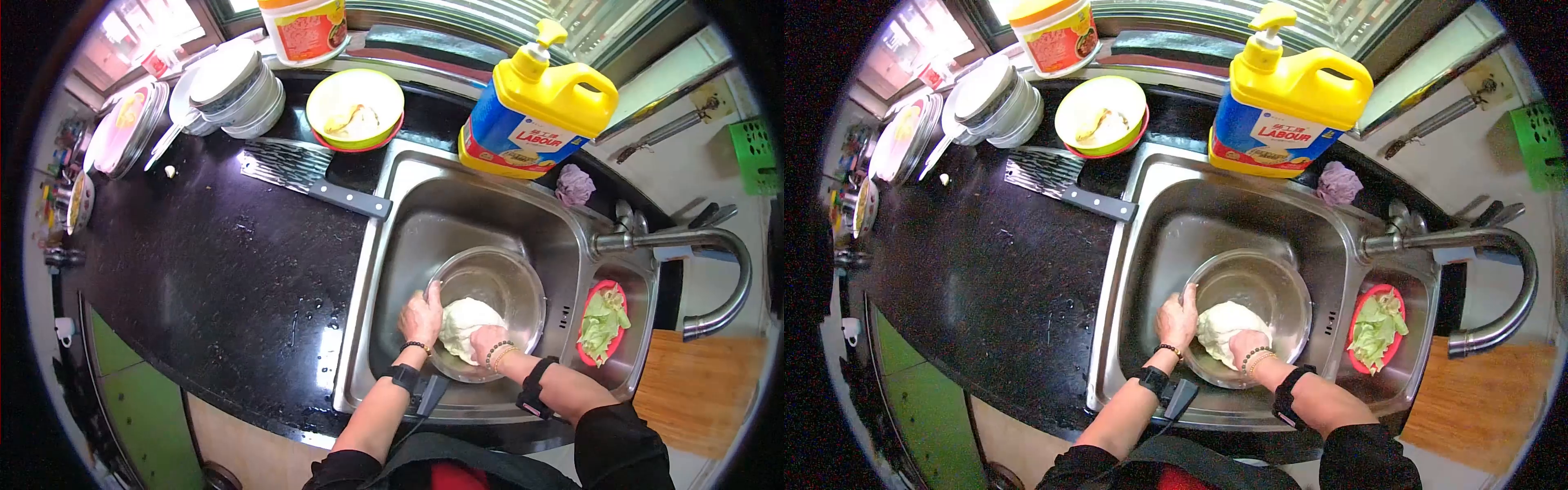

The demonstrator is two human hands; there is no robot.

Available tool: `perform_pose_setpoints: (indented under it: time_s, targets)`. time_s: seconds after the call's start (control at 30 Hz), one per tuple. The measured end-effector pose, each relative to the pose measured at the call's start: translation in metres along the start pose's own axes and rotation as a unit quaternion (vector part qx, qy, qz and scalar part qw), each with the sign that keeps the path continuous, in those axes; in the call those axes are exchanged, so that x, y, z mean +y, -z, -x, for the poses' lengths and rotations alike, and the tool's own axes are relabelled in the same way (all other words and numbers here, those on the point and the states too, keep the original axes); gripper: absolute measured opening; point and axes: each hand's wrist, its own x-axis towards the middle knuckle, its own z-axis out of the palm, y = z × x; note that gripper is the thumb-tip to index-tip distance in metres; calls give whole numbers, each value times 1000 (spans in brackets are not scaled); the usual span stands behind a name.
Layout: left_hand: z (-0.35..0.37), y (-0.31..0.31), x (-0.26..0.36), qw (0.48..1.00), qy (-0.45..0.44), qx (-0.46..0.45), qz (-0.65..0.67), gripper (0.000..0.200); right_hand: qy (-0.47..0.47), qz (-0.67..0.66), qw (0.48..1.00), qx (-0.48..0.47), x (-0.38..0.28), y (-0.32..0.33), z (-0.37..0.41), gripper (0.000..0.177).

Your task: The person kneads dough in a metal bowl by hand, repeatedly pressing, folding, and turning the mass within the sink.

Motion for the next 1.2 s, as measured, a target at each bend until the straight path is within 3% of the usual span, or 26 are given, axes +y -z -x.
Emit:
perform_pose_setpoints:
  time_s: [0.13,0.37,0.6,0.67,0.73,0.8,0.9,1.0,1.07,1.1,1.2]
  targets:
    - [0,3,1,1000,-11,-6,-12,59,-22,14,1000,-3,0,2,-7,15]
    - [-2,5,1,999,-6,-46,-14,60,-46,32,998,-9,8,-8,-24,17]
    - [-2,6,-5,998,-61,-18,13,60,-10,23,999,22,22,-19,-21,21]
    - [-3,8,-4,998,-48,-32,1,61,86,-34,966,241,31,-44,-6,26]
    - [-1,8,-3,998,-50,-27,5,60,94,-59,974,199,32,-39,6,33]
    - [-3,8,0,999,-30,-34,13,60,53,-41,996,51,37,-9,17,42]
    - [-3,7,-1,999,-24,-38,11,60,73,-28,991,111,28,60,10,49]
    - [-6,8,-2,999,-27,-36,15,61,93,-37,985,139,11,69,-38,53]
    - [-5,9,-2,999,-28,-38,17,61,34,13,999,11,-3,47,-77,57]
    - [-5,10,-1,999,-30,-41,15,60,38,70,997,-2,-12,45,-79,62]
    - [-4,5,-6,998,-32,-43,14,59,62,38,997,12,-8,49,-69,64]
